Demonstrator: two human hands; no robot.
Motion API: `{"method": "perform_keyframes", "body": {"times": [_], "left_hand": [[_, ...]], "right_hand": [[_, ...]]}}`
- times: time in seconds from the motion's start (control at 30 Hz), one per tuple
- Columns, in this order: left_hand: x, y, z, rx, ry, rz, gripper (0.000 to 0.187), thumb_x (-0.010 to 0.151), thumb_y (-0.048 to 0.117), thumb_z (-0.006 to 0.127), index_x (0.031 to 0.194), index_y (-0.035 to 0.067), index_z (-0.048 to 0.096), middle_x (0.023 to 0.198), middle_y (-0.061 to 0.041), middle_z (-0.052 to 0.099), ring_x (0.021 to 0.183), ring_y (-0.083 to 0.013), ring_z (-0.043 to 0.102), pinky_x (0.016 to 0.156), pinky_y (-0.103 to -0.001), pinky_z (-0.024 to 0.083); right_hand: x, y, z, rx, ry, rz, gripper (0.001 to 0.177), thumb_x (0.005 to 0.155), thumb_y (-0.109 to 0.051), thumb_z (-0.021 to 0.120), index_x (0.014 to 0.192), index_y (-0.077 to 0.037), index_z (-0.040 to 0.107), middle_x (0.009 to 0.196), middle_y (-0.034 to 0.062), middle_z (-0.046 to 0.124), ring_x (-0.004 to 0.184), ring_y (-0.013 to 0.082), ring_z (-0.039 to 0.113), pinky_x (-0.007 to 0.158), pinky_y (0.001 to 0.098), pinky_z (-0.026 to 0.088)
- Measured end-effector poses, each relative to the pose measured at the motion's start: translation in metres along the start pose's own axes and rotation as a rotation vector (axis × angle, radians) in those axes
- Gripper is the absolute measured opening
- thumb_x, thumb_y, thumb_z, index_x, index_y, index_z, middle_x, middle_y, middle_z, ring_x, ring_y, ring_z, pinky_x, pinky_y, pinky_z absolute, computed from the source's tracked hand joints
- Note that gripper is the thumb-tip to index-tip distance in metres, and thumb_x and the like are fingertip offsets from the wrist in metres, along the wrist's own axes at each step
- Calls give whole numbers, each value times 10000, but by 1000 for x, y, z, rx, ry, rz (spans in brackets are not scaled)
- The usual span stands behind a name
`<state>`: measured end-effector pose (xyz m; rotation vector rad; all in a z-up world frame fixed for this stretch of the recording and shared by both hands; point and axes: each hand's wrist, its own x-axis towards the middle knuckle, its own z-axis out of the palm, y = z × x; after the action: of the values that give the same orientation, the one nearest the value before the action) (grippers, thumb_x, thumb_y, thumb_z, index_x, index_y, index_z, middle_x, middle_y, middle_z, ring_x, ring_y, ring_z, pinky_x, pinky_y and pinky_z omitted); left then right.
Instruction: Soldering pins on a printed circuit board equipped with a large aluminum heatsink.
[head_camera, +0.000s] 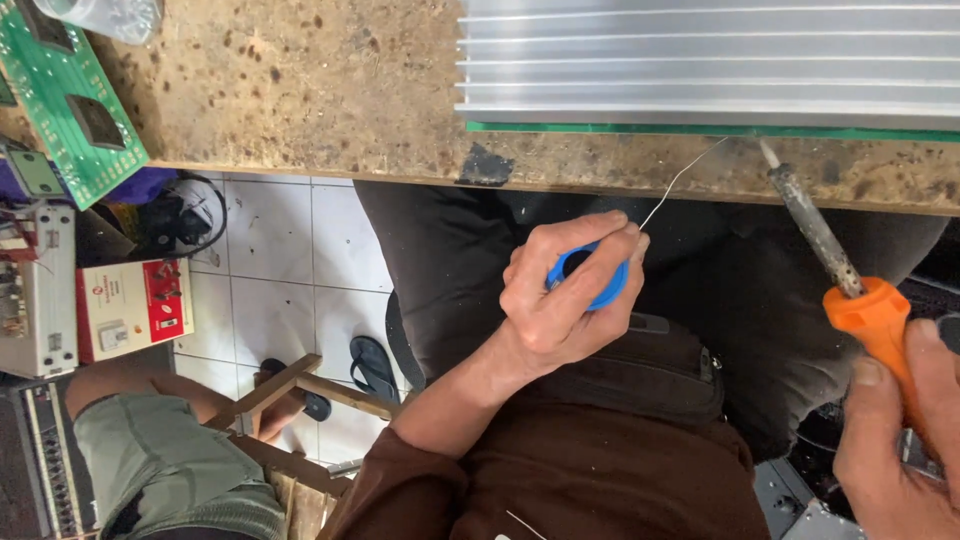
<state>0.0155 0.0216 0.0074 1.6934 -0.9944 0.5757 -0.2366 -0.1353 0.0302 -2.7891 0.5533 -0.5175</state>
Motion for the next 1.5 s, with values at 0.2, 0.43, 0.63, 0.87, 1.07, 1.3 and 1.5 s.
{"method": "perform_keyframes", "body": {"times": [0.2, 0.43, 0.63, 0.87, 1.07, 1.3, 1.5], "left_hand": [[-1, -2, 0, -38, 27, -3, 164, 884, -112, 799, 997, -19, 727, 1045, -203, 652, 839, -242, 742, 732, -298, 718], [-2, -5, 1, -25, 8, -8, 190, 900, -96, 817, 1028, 11, 727, 1078, -182, 645, 864, -244, 764, 728, -286, 716], [-1, -6, 4, -28, 19, -4, 187, 899, -98, 814, 1026, 4, 723, 1063, -185, 653, 854, -251, 758, 724, -297, 708], [1, -7, 6, -27, 30, 7, 173, 905, -91, 808, 1028, -2, 725, 1057, -190, 659, 861, -253, 760, 718, -287, 706], [-3, -8, 9, -22, 40, 3, 177, 915, -81, 810, 1037, 10, 721, 1077, -181, 648, 863, -245, 762, 701, -282, 708], [-2, -6, 4, -19, 34, 0, 186, 902, -90, 810, 1036, 10, 727, 1083, -180, 647, 869, -244, 765, 718, -290, 713], [-5, -5, 5, -18, 38, -15, 143, 904, -63, 810, 1006, 5, 736, 1058, -175, 662, 867, -238, 759, 742, -293, 703]], "right_hand": [[6, -9, -4, 31, -82, 71, 486, 1193, 151, 793, 1631, 329, 679, 1390, 412, 686, 1210, 466, 633, 1074, 485, 548], [21, -22, -8, 26, -70, 61, 429, 1192, 176, 789, 1576, 345, 701, 1348, 431, 695, 1109, 454, 632, 1002, 474, 535], [18, -19, -5, 6, -91, 99, 460, 1201, 139, 793, 1614, 319, 701, 1347, 395, 686, 1108, 430, 623, 958, 458, 537], [23, -21, -6, 112, -44, 29, 422, 1173, 216, 781, 1553, 360, 668, 1321, 473, 668, 1061, 463, 619, 918, 474, 520], [32, -28, -10, 135, -18, -52, 358, 1142, 282, 807, 1457, 357, 653, 1268, 483, 667, 1037, 500, 643, 933, 505, 532], [21, -24, -9, 123, 41, -191, 280, 1103, 278, 808, 1307, 390, 650, 1266, 544, 649, 1042, 565, 651, 957, 574, 568], [8, -20, -8, 141, 21, 14, 338, 1164, 252, 790, 1442, 392, 660, 1271, 473, 645, 1069, 505, 602, 1026, 523, 508]]}}
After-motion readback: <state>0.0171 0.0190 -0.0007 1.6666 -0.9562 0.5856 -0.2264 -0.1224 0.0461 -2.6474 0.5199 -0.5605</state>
